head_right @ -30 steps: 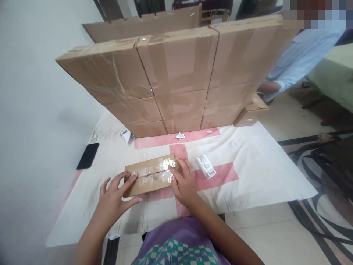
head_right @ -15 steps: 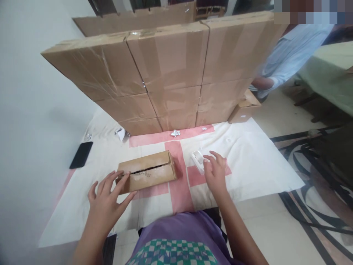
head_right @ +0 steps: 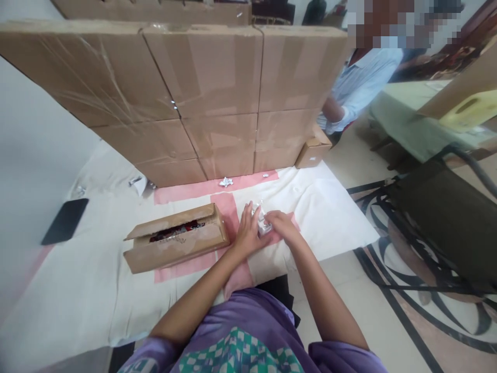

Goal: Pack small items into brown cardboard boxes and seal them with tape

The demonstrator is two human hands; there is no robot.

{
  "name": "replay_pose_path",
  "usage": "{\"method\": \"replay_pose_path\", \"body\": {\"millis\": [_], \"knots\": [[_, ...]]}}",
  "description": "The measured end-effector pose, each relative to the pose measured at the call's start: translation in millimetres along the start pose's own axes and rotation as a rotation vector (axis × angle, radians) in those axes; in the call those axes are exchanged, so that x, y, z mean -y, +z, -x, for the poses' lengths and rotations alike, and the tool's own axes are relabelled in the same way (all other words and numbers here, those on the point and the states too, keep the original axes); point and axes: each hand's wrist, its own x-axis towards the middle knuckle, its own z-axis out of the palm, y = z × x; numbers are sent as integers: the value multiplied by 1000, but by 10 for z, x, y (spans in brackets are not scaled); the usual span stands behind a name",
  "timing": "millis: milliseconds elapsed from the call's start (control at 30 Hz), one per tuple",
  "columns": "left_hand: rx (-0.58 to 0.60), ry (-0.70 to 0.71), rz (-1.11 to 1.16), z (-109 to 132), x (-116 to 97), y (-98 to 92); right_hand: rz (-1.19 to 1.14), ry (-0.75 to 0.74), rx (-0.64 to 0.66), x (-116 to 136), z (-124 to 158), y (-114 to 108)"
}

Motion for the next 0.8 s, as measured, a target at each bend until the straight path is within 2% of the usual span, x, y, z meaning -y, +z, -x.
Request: {"method": "replay_pose_path", "body": {"millis": [100,233,433,667,800], "knots": [[-77,36,-15,-175,136,87,-67,-24,-33,-23,94,29],[-107,82,-32,-140,161,129,-121,-44,-127,-128,313,24],[-120,64,-42,-110,138,126,-215,14,-162,-372,619,18],[-131,83,-66,-100,136,118,-401,49,-146,-477,580,296],[-170,77,-88,-89,136,141,-475,35,-146,-533,564,361]]}}
